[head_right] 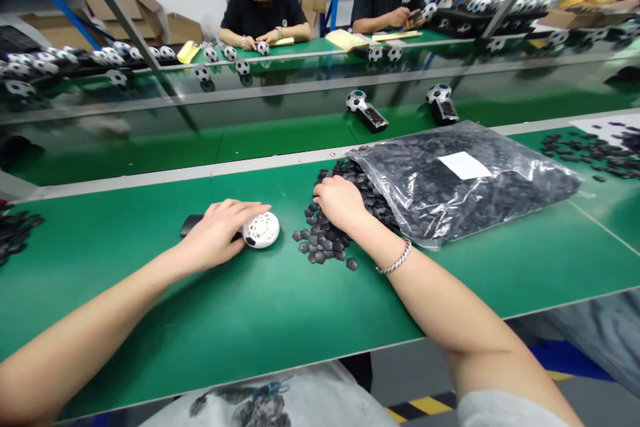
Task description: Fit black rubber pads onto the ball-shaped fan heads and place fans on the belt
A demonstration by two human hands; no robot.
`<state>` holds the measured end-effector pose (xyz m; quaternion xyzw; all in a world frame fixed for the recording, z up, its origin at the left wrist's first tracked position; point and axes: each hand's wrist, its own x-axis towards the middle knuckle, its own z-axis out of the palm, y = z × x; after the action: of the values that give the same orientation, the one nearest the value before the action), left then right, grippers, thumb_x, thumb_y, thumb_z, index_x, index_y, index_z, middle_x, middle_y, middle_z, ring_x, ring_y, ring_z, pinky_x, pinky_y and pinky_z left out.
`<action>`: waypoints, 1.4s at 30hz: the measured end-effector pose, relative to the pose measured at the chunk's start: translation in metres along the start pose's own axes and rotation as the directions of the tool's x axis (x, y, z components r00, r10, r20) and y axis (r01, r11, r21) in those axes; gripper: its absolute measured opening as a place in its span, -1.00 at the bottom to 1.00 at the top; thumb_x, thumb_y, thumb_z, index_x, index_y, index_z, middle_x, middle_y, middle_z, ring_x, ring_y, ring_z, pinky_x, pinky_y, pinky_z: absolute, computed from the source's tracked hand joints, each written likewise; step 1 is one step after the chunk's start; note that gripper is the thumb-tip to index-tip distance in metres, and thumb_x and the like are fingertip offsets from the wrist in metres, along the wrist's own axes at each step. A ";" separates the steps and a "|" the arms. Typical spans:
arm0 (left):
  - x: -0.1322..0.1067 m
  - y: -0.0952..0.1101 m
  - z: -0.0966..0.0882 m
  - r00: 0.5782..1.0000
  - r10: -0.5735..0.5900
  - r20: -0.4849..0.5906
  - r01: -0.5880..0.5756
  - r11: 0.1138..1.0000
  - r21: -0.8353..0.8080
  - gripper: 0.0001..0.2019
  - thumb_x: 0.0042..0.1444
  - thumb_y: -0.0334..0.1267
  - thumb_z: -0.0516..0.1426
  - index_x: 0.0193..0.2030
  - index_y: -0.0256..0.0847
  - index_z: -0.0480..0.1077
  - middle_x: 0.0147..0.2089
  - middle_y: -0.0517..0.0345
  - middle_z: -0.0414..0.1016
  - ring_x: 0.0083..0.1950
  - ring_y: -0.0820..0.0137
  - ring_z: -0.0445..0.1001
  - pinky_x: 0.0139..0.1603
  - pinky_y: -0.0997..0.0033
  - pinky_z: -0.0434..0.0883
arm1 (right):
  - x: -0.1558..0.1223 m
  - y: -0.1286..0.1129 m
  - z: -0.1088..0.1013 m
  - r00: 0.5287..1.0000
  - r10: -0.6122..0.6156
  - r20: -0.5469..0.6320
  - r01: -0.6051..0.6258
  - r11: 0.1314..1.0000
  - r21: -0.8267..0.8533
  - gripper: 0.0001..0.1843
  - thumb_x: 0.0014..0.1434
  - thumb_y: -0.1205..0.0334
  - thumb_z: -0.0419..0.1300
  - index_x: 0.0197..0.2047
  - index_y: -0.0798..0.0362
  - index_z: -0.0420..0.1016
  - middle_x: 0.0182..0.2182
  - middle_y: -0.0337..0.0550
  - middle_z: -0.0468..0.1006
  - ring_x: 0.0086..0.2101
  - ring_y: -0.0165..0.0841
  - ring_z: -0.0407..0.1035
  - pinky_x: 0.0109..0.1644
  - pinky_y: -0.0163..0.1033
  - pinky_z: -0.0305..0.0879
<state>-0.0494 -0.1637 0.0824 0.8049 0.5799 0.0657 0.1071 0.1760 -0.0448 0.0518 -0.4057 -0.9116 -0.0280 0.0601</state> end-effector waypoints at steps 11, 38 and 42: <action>-0.003 -0.001 0.013 0.996 -0.044 -0.081 0.038 0.996 -0.075 -0.35 -0.10 0.02 0.16 0.17 -0.04 0.13 0.02 0.14 0.38 0.08 0.20 0.23 0.26 -0.02 -0.14 | -0.009 -0.020 -0.006 0.977 -0.143 -0.157 0.193 0.908 0.371 -0.79 0.16 0.43 0.05 -0.15 0.12 0.43 -0.31 -0.11 0.49 -0.27 -0.27 0.31 -0.17 -0.22 0.21; -0.002 0.000 0.019 0.990 -0.056 -0.130 0.045 0.995 -0.087 -0.27 -0.14 0.18 0.14 0.15 -0.13 0.16 0.03 0.09 0.38 0.08 0.21 0.26 0.26 0.02 -0.12 | -0.030 -0.060 -0.014 0.971 -0.161 -0.177 0.237 0.541 0.807 -0.94 0.15 0.38 0.14 -0.33 0.08 0.43 -0.36 -0.20 0.44 -0.33 -0.38 0.32 -0.27 -0.33 0.22; 0.000 0.001 0.021 0.983 -0.092 -0.162 0.077 0.993 -0.093 -0.23 -0.17 0.28 0.09 0.09 -0.21 0.23 -0.03 0.02 0.41 0.05 0.18 0.29 0.25 -0.01 -0.08 | -0.029 -0.063 -0.006 0.973 -0.162 -0.165 0.223 0.465 0.857 -0.92 0.13 0.42 0.17 -0.33 0.08 0.47 -0.38 -0.23 0.46 -0.36 -0.40 0.33 -0.27 -0.33 0.22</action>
<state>-0.0435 -0.1666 0.0621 0.7660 0.6171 0.1528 0.0957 0.1489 -0.1092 0.0533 -0.2134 -0.8375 0.4175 0.2806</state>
